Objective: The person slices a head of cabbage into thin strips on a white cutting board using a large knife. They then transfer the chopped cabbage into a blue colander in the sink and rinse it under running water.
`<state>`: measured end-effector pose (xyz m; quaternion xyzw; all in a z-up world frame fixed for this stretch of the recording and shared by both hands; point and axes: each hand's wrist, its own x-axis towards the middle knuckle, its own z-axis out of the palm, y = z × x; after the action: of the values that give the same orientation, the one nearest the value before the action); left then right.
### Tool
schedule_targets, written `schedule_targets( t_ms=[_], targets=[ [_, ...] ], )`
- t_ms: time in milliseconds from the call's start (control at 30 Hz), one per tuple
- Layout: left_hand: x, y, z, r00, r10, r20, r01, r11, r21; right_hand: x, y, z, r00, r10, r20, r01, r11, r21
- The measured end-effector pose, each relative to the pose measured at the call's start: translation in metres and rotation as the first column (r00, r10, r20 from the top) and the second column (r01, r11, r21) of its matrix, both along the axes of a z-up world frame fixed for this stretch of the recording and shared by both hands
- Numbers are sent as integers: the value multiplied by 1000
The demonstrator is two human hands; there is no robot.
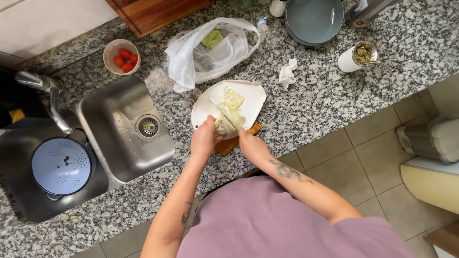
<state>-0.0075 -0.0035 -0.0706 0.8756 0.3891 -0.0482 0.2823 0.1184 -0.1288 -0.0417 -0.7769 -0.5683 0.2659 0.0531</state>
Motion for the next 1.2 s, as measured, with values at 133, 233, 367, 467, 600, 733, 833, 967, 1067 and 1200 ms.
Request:
schedule_targets(
  t_ms=[133,233,367,467,600,733,833,967,1067,1200],
  targets=[
    [-4,2,16,1000,22,2,-22,1000,-7,-3,12,-1,999,-14,-36,14,1000,1],
    [-2,-2,17,995,71,64,-69,997,-33,1,-4,-3,993,33,112,-38,998,48],
    [-11,-4,22,984,81,161,-77,997,-33,14,-2,-13,994,14,105,-20,998,54],
    [-14,-1,25,959,90,270,-86,996,-30,23,6,-3,992,-11,127,1,997,78],
    [-21,1,12,927,70,369,-70,997,-13,21,-4,4,997,-63,42,54,982,182],
    [-18,7,13,926,20,378,-36,999,35,10,-17,24,989,-81,-125,101,981,167],
    [-17,9,18,944,-7,329,-12,998,56,3,-22,23,998,-58,-34,63,981,181],
    [-15,12,25,969,-47,244,29,997,76,0,-15,30,997,-27,79,7,971,241],
    [-13,14,26,979,-82,189,66,994,87,2,-8,45,997,-1,77,-18,969,247],
    [-13,19,23,983,-126,133,110,986,122,5,-4,49,995,41,90,-63,963,262]
  ],
)
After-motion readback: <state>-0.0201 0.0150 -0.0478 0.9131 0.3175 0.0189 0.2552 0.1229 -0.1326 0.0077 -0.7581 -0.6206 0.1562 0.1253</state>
